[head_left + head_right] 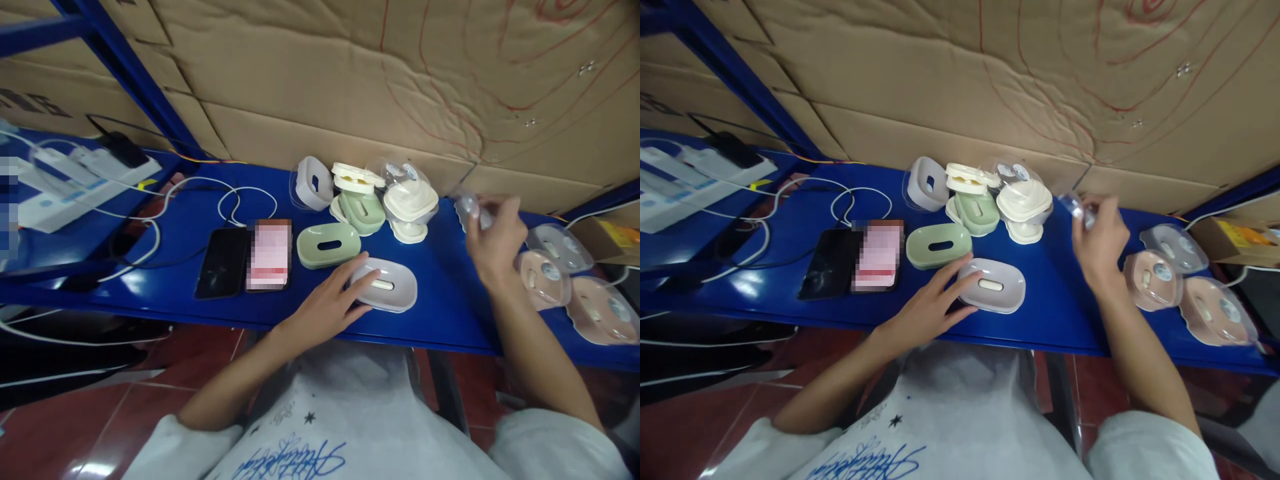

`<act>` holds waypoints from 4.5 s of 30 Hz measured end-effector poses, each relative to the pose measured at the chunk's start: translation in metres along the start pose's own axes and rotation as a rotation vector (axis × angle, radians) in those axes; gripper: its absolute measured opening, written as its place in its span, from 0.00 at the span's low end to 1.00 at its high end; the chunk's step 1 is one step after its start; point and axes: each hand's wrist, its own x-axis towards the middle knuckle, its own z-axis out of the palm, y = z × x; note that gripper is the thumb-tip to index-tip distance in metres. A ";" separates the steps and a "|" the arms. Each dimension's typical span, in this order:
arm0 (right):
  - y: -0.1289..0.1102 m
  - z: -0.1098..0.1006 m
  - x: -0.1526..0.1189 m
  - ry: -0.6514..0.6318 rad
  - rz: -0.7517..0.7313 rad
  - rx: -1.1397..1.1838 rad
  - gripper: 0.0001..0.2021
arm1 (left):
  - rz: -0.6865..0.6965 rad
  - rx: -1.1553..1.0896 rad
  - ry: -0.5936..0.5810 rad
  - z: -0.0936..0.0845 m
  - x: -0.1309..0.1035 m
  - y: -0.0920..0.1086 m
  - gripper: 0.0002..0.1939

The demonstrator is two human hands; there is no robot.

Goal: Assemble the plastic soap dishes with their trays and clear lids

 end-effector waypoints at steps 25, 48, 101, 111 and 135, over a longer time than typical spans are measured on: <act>-0.095 -0.045 -0.129 -0.348 -0.618 0.265 0.46 | -0.023 -0.065 -0.002 0.009 -0.003 -0.010 0.34; -0.073 -0.046 -0.134 -0.352 -0.453 0.469 0.43 | -0.140 -0.125 -0.120 0.004 0.001 -0.003 0.28; -0.022 0.052 0.052 -0.519 -0.317 0.400 0.47 | 0.104 0.139 -0.158 -0.015 0.001 -0.018 0.15; -0.016 0.051 0.042 -0.335 -0.144 0.371 0.29 | 0.102 0.202 -0.105 -0.013 0.000 -0.020 0.14; -0.097 -0.070 -0.082 -0.512 -0.558 0.637 0.24 | -0.148 0.120 0.436 -0.025 0.001 -0.016 0.12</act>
